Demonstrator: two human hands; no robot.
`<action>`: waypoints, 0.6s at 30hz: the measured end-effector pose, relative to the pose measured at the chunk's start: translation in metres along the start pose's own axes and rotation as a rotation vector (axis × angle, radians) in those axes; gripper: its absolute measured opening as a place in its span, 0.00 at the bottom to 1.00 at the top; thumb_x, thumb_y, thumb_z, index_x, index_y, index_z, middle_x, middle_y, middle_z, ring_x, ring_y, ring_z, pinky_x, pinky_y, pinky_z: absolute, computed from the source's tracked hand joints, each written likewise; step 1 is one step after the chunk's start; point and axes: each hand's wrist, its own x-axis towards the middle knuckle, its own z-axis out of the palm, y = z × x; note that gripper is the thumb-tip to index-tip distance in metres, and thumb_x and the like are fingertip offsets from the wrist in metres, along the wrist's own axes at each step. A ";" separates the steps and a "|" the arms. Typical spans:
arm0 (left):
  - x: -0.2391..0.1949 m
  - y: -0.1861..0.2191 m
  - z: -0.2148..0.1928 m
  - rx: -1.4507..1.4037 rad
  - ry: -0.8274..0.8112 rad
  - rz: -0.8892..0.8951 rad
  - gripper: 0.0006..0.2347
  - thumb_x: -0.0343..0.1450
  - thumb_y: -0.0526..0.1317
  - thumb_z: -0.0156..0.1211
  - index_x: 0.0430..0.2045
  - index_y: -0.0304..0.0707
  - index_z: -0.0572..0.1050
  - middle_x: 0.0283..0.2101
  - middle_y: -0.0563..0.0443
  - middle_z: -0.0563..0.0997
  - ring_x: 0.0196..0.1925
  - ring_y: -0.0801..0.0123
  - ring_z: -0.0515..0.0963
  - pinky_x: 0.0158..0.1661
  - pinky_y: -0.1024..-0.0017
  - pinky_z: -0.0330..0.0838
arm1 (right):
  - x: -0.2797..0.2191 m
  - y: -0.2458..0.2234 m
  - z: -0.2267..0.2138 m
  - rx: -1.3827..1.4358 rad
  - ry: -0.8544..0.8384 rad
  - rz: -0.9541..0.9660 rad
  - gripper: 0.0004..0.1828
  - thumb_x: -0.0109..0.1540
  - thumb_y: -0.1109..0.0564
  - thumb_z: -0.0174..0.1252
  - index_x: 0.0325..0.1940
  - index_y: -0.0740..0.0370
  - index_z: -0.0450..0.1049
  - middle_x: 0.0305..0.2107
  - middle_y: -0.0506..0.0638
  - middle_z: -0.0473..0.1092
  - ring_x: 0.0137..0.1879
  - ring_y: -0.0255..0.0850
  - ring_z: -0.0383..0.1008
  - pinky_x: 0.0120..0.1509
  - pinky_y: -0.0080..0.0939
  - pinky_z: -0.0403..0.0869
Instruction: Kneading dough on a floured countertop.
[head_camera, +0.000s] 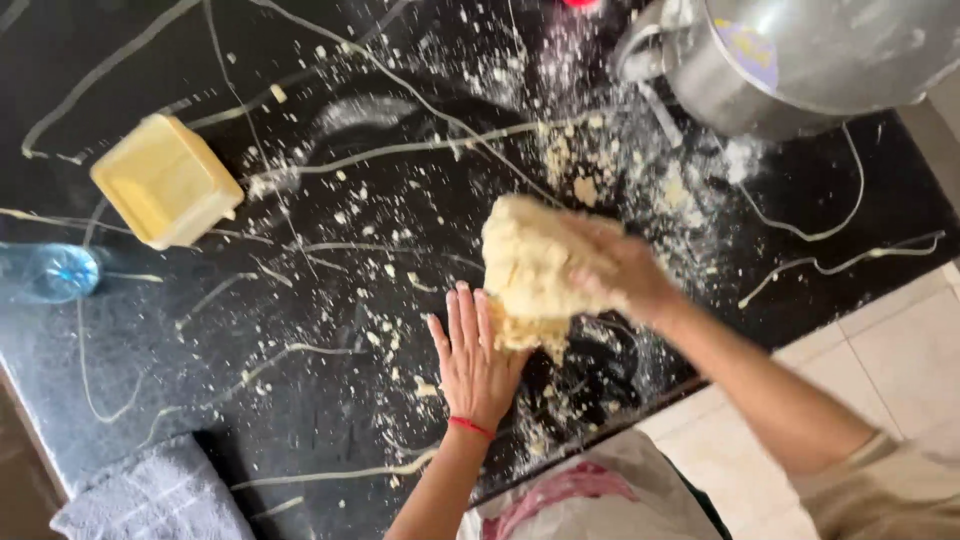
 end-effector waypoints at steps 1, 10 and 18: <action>0.007 -0.002 -0.002 -0.002 0.016 0.001 0.46 0.66 0.68 0.55 0.68 0.27 0.50 0.74 0.30 0.49 0.77 0.46 0.46 0.71 0.43 0.36 | 0.002 0.004 0.006 -0.008 0.003 -0.013 0.49 0.52 0.26 0.56 0.73 0.46 0.62 0.64 0.55 0.67 0.63 0.52 0.75 0.54 0.52 0.79; -0.023 -0.056 -0.033 -0.885 0.256 0.038 0.36 0.74 0.44 0.53 0.76 0.28 0.44 0.81 0.34 0.43 0.83 0.50 0.41 0.77 0.53 0.34 | -0.024 0.010 0.092 -0.276 0.387 -0.027 0.41 0.63 0.36 0.51 0.80 0.48 0.60 0.74 0.56 0.61 0.52 0.48 0.83 0.31 0.44 0.79; 0.011 -0.057 -0.101 -0.960 0.171 0.060 0.27 0.76 0.51 0.49 0.71 0.40 0.61 0.79 0.41 0.56 0.78 0.54 0.58 0.72 0.57 0.57 | -0.067 0.024 0.172 -0.758 0.487 -0.865 0.23 0.59 0.38 0.59 0.59 0.29 0.74 0.57 0.48 0.61 0.59 0.44 0.70 0.58 0.55 0.70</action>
